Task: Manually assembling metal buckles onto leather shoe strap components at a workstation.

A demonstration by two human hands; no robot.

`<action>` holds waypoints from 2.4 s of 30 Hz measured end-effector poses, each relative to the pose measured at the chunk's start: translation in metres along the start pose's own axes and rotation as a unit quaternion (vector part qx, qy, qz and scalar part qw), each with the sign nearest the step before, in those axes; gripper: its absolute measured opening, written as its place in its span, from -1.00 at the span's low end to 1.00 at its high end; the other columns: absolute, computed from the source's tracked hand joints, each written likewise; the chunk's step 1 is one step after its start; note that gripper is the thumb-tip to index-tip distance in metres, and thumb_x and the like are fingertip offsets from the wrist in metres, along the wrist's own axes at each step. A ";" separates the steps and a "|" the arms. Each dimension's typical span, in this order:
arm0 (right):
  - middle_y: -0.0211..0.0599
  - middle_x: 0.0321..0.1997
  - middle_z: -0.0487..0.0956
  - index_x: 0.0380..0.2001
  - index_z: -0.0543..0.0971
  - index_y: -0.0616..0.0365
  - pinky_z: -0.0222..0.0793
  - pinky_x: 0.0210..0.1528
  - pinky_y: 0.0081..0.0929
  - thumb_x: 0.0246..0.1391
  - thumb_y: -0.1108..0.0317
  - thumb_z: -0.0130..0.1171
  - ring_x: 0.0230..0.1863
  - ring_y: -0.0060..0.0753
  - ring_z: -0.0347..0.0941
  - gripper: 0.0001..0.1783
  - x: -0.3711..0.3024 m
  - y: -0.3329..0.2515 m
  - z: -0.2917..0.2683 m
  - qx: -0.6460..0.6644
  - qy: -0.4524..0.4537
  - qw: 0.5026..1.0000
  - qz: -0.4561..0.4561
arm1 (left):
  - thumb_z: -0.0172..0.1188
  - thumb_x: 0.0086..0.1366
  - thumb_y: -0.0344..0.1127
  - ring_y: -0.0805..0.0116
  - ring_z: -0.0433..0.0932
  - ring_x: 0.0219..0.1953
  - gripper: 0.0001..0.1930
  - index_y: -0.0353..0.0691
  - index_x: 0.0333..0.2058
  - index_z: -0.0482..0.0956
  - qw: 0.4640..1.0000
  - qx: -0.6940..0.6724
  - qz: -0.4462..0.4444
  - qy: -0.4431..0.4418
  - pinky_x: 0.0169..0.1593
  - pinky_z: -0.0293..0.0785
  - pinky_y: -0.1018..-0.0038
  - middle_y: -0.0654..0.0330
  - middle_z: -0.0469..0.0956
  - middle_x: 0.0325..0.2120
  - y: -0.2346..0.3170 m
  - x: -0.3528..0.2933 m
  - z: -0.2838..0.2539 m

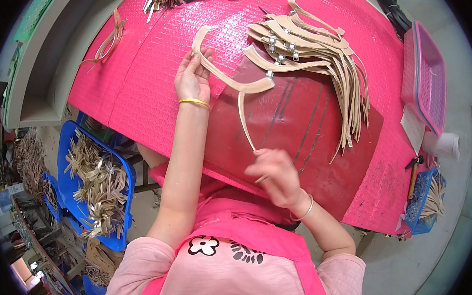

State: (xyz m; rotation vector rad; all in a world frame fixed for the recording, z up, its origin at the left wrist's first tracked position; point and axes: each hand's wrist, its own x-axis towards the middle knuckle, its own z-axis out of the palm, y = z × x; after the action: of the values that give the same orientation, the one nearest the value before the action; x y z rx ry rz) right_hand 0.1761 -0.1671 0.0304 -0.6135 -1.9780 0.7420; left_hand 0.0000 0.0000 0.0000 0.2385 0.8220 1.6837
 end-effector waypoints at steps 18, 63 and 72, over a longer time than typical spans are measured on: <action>-0.45 -0.72 0.38 -0.19 0.29 0.22 -0.14 -0.84 -0.84 0.08 0.36 -0.12 -0.86 -0.82 0.03 -0.77 0.114 -0.007 0.004 0.315 0.132 0.857 0.385 | -0.12 0.16 -0.52 0.22 0.45 -0.19 -0.77 -0.36 -0.17 0.29 0.993 0.074 0.067 -0.060 -0.11 0.42 0.42 -0.04 0.44 -0.28 0.040 -0.045 0.007; -0.25 -0.47 0.48 -0.34 0.47 0.27 0.27 -0.43 -0.66 -0.05 0.53 -0.03 -0.46 -0.59 0.38 -0.84 0.115 -0.005 0.016 0.165 0.180 0.920 0.305 | 0.01 0.16 -0.35 0.51 0.42 -0.37 -0.79 -0.40 -0.32 0.46 0.854 0.454 -0.125 -0.222 -0.26 0.33 0.63 0.19 0.48 -0.44 0.104 -0.091 0.003; -0.37 -0.61 0.37 -0.44 0.48 0.21 0.18 -0.60 -0.70 -0.17 0.62 0.07 -0.65 -0.65 0.25 -0.85 0.124 -0.041 -0.012 -0.006 0.277 0.927 0.254 | 0.02 0.14 -0.41 0.60 0.41 -0.54 -0.82 -0.41 -0.33 0.49 0.950 0.163 -0.059 -0.259 -0.45 0.37 0.68 0.22 0.50 -0.51 0.054 -0.111 0.038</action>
State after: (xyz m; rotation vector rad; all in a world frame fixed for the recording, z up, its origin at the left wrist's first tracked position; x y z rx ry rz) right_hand 0.1239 -0.1089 0.1358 -1.2224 -1.3061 0.7534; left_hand 0.0115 -0.0904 0.0907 0.8076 0.6904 1.2777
